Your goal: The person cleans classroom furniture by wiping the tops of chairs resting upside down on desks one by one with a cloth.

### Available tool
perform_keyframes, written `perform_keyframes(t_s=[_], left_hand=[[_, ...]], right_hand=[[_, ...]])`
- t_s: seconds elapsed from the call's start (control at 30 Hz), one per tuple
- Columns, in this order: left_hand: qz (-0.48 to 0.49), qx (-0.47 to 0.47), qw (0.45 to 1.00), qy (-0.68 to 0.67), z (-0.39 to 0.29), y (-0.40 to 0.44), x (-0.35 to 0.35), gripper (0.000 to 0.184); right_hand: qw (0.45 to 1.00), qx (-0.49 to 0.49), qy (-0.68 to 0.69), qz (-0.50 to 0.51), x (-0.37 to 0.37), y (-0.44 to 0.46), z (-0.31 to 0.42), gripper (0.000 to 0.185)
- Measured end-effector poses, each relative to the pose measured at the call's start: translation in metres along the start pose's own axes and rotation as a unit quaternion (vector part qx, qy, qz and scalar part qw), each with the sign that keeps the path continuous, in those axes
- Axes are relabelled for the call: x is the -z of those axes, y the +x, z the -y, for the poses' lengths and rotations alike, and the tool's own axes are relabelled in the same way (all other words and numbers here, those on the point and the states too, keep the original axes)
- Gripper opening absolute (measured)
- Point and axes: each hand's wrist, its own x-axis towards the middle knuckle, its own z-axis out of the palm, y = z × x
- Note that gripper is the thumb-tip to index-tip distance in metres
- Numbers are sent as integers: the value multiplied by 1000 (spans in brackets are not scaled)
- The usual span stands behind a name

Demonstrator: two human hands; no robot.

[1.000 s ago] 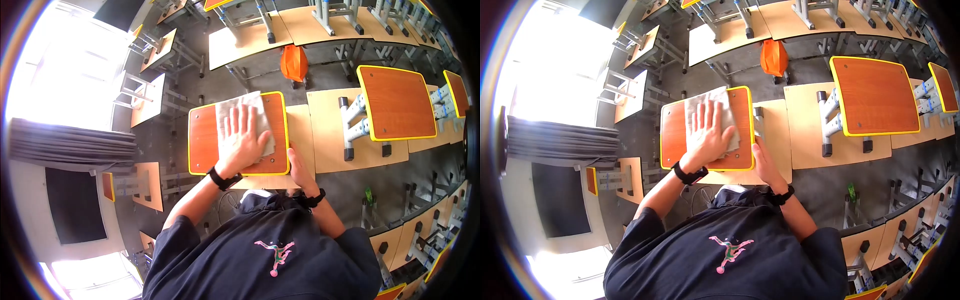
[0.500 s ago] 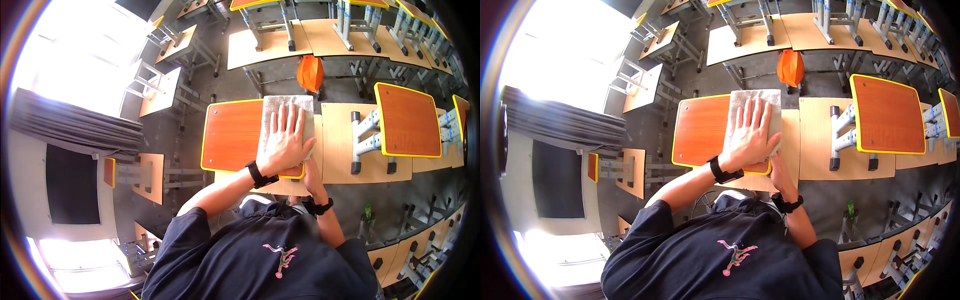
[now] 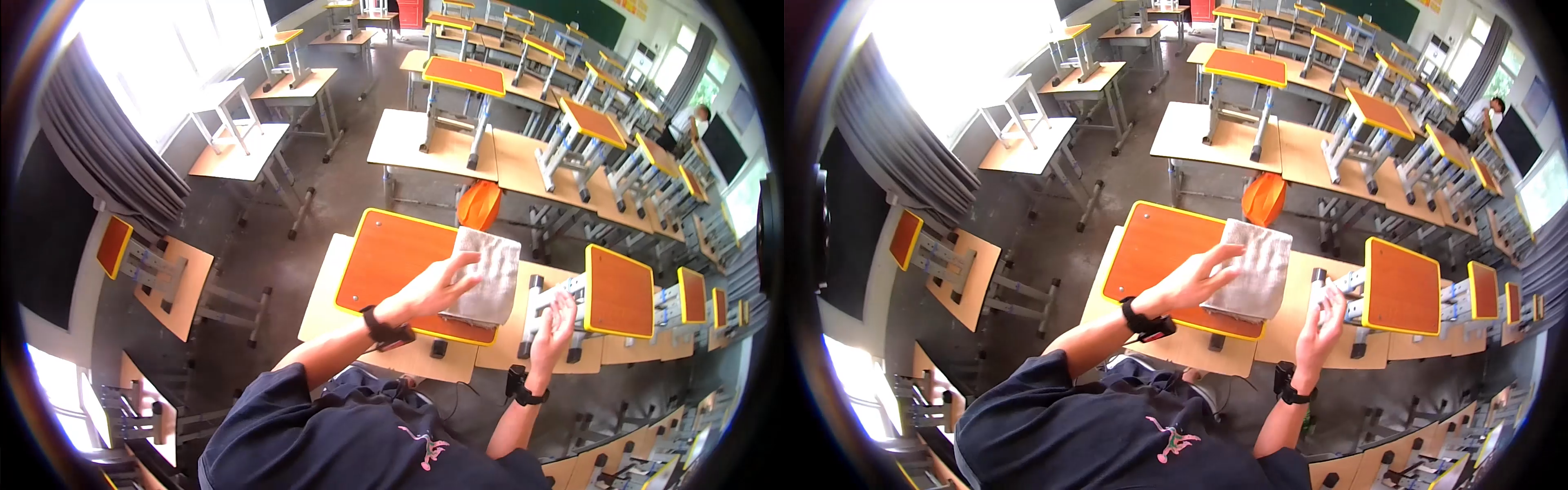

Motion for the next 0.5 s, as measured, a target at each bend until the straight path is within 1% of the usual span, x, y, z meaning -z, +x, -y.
perform_keyframes(t_s=[0.07, 0.1, 0.13, 0.17, 0.2, 0.23, 0.27, 0.3, 0.33, 0.4, 0.43, 0.47, 0.5], left_hand=[[-75, -13, 994, 73, -8, -26, 33, 45], [-179, -101, 958, 202, 8, -39, 44, 46], [-222, -123, 927, 277, 25, -52, 61, 51], [-247, -112, 916, 296, 40, -65, 77, 57], [-272, -99, 904, 315, 53, -77, 88, 63], [-284, -101, 903, 307, 57, -90, 94, 63], [-249, 1, 951, 182, 60, -106, 98, 71], [-197, 36, 964, 174, 77, -121, 98, 84], [-144, 72, 973, 168, 94, -137, 98, 97], [-158, -23, 974, 158, 105, -156, 81, 109], [-159, -16, 976, 145, 108, -159, 76, 109], [-152, -13, 986, 62, 105, -158, 75, 112], [-146, -16, 989, -19, 105, -160, 75, 115]], right_hand=[[997, 5, -55, 48, -18, 18, 48, 42], [993, -20, -52, 101, -32, 27, 66, 42], [985, 9, -83, 148, -49, 32, 37, 47], [966, 59, -165, 189, -68, 35, 19, 53], [936, 110, -246, 227, -84, 38, 7, 60], [872, 121, -364, 303, -95, 40, -4, 68], [789, 129, -473, 370, -105, 41, -9, 77], [793, 98, -458, 390, -112, 45, -9, 87], [769, 92, -494, 396, -118, 43, -3, 89], [746, 102, -527, 393, -120, 44, -6, 91], [748, 103, -525, 392, -117, 45, -9, 90], [758, 114, -513, 386, -113, 45, -14, 89], [764, 95, -510, 383, -114, 42, -14, 89]])
